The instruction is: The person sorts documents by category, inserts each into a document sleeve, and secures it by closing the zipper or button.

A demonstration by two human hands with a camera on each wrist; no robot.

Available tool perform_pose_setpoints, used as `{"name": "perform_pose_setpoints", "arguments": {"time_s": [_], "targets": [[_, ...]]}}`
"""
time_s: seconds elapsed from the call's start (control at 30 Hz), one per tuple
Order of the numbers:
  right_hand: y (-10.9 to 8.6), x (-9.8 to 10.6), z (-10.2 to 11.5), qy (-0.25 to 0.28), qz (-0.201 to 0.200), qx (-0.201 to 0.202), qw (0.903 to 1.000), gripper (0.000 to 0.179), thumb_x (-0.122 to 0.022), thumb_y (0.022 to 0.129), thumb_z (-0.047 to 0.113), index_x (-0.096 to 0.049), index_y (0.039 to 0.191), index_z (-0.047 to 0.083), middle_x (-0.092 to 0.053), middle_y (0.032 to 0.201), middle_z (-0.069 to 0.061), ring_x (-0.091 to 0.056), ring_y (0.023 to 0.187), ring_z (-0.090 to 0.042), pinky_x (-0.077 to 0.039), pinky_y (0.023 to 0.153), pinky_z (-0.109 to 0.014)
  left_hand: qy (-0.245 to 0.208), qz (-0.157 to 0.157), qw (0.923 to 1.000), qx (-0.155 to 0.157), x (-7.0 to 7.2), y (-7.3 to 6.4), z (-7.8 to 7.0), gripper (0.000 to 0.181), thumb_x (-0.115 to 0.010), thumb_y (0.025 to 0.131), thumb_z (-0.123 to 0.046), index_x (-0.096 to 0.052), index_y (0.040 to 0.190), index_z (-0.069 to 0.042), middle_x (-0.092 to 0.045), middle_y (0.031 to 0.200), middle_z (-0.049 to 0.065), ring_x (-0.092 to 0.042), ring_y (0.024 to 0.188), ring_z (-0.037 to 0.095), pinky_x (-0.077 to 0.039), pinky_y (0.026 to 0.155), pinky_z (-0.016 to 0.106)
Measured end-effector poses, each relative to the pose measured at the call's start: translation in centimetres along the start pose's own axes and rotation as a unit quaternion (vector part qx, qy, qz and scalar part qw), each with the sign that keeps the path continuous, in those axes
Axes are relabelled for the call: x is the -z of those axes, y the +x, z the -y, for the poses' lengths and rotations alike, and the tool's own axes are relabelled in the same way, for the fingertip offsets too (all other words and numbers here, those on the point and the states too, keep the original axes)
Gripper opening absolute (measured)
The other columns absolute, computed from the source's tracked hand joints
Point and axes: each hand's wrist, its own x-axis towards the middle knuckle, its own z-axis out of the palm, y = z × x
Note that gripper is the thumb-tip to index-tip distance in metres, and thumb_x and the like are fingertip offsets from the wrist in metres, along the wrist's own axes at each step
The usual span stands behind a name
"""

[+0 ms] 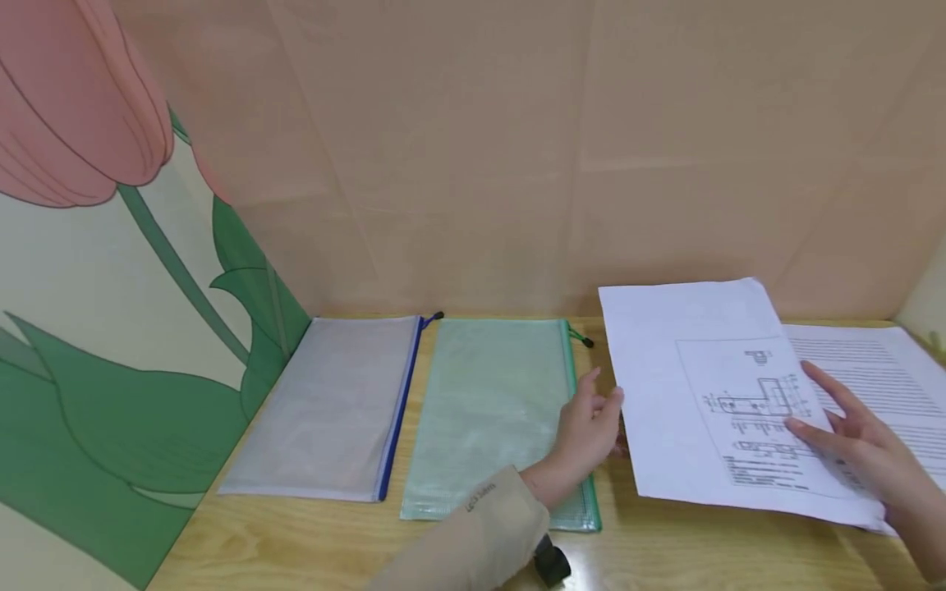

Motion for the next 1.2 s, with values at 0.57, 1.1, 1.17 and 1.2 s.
{"name": "perform_pose_setpoints", "arguments": {"time_s": [0.57,1.1,1.17,1.2], "targets": [[0.1,0.0,0.1,-0.025,-0.013,-0.018,0.9994,0.080,-0.051,0.097,0.003,-0.012,0.149,0.049,-0.067,0.092,0.020,-0.071,0.070,-0.019,-0.056,0.053,-0.034,0.563,0.011,0.8191,-0.111,2.6,0.3,1.0,0.057,-0.058,0.091,-0.038,-0.045,0.137,-0.009,-0.040,0.143,0.015,-0.038,0.133,0.030,-0.028,0.112,0.048],[0.0,0.1,0.7,-0.077,-0.019,-0.037,0.9961,0.080,-0.052,0.098,0.008,-0.008,0.149,0.050,-0.063,0.091,0.026,-0.070,0.070,-0.019,-0.056,0.054,-0.034,0.602,0.059,0.7930,0.070,2.5,0.3,0.4,0.081,-0.043,0.092,-0.064,-0.020,0.154,-0.016,-0.011,0.159,0.020,-0.007,0.147,0.037,-0.021,0.110,0.065],[0.0,0.0,0.8,-0.083,-0.017,-0.035,0.9958,0.080,-0.052,0.098,0.008,-0.008,0.149,0.050,-0.064,0.091,0.025,-0.070,0.070,-0.019,-0.056,0.054,-0.034,0.600,0.061,0.7941,0.074,2.5,0.4,0.2,0.077,-0.042,0.094,-0.061,-0.021,0.154,-0.016,-0.011,0.159,0.020,-0.007,0.147,0.037,-0.021,0.110,0.065],[-0.1,-0.1,0.9,-0.082,-0.015,-0.033,0.9960,0.080,-0.052,0.098,0.008,-0.008,0.150,0.049,-0.064,0.091,0.024,-0.070,0.070,-0.019,-0.056,0.054,-0.034,0.598,0.063,0.7952,0.077,2.5,0.4,0.1,0.076,-0.041,0.095,-0.059,-0.021,0.154,-0.017,-0.010,0.159,0.020,-0.007,0.147,0.037,-0.020,0.110,0.065]]}}
